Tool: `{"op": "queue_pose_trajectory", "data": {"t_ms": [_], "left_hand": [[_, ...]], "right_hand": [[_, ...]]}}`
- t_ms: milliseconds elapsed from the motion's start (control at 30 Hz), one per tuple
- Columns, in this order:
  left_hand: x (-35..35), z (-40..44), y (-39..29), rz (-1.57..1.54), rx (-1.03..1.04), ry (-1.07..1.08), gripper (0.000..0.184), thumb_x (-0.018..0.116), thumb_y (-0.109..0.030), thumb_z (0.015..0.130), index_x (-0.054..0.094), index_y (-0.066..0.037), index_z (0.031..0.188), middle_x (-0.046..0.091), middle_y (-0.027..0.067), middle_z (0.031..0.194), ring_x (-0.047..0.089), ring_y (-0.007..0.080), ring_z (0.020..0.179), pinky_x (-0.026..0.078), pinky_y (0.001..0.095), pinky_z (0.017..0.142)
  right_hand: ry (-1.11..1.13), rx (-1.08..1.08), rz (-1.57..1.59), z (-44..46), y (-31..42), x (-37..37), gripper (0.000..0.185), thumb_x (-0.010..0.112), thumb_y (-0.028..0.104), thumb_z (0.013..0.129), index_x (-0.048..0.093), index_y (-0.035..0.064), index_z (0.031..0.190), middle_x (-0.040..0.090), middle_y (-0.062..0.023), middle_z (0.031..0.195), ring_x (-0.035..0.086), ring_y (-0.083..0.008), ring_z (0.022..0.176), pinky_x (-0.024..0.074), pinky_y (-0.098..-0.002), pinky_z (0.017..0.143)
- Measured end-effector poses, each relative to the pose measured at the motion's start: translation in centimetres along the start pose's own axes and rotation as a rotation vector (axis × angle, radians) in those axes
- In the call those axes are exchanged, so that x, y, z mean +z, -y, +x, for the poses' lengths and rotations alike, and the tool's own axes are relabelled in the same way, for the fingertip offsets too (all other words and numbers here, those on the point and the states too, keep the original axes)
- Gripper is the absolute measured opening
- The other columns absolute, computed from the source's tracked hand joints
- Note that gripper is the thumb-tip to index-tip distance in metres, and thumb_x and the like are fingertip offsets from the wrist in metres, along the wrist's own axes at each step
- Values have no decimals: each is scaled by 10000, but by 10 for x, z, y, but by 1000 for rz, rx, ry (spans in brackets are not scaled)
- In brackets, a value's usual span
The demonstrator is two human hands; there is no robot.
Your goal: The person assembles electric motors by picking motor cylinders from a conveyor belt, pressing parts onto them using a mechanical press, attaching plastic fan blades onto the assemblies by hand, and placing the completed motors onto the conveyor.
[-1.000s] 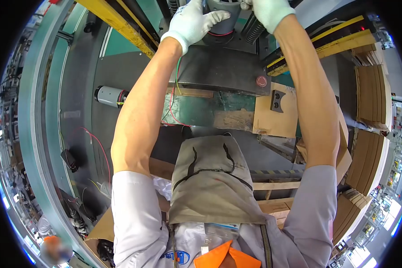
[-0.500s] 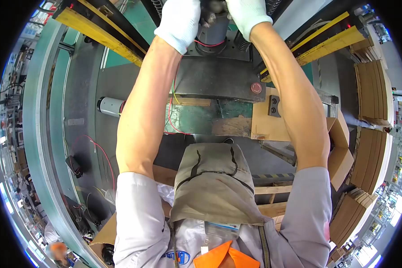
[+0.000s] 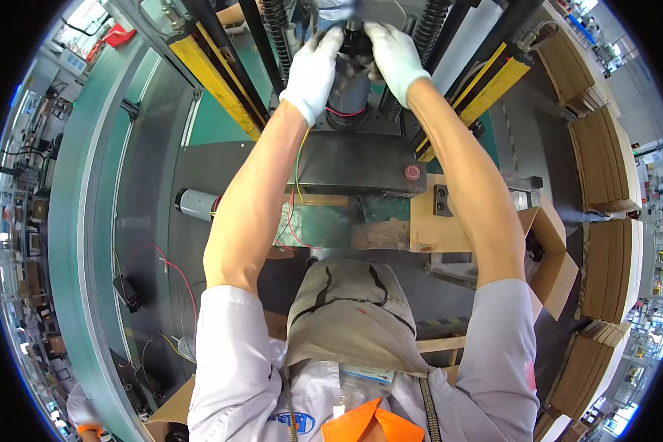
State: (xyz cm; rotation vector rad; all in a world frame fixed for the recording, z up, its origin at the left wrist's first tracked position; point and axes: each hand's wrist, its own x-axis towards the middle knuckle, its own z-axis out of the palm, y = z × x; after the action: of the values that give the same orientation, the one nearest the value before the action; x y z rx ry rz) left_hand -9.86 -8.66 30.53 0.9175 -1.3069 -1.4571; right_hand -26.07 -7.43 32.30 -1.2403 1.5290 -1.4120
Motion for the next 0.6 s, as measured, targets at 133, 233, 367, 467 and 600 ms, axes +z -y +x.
{"op": "queue_pose_trajectory", "data": {"t_ms": [133,233,367,467,600], "left_hand": [[-44,-59,24,172,30,-17,417,571,-399,1097,657,-28,1267,683,33,807,590,94,625,461,272,564],[-101,-118,109,453,191,-180,330,606,-268,1055,700,17,1192,709,160,965,660,288,899,514,382,829],[-152,-180,173,1187,373,-192,433,656,-216,977,632,-1,1352,620,220,1418,550,422,1332,435,516,1109],[-143,-182,158,1414,253,-26,578,702,-268,922,587,-19,1431,610,197,1442,531,423,1350,401,543,1139],[-142,-178,150,1411,304,24,574,705,-258,906,608,-18,1418,631,196,1416,531,425,1357,390,540,1170]], "right_hand": [[101,72,352,-76,-23,-28,352,588,404,1076,630,58,1119,655,-61,849,604,-153,650,493,-319,611],[145,238,357,-173,-98,-51,364,583,400,1081,654,67,951,666,-56,811,616,-150,680,484,-307,661],[201,628,48,-329,-245,-81,346,611,298,1037,670,-41,1069,712,-140,891,709,-246,849,558,-382,780],[80,931,141,-383,-227,-74,220,610,211,1030,683,4,1036,721,-132,917,718,-240,796,586,-375,722],[320,666,-147,-389,-249,-58,399,577,299,1071,680,-3,1310,722,-185,1245,709,-301,1042,572,-408,916]]}}
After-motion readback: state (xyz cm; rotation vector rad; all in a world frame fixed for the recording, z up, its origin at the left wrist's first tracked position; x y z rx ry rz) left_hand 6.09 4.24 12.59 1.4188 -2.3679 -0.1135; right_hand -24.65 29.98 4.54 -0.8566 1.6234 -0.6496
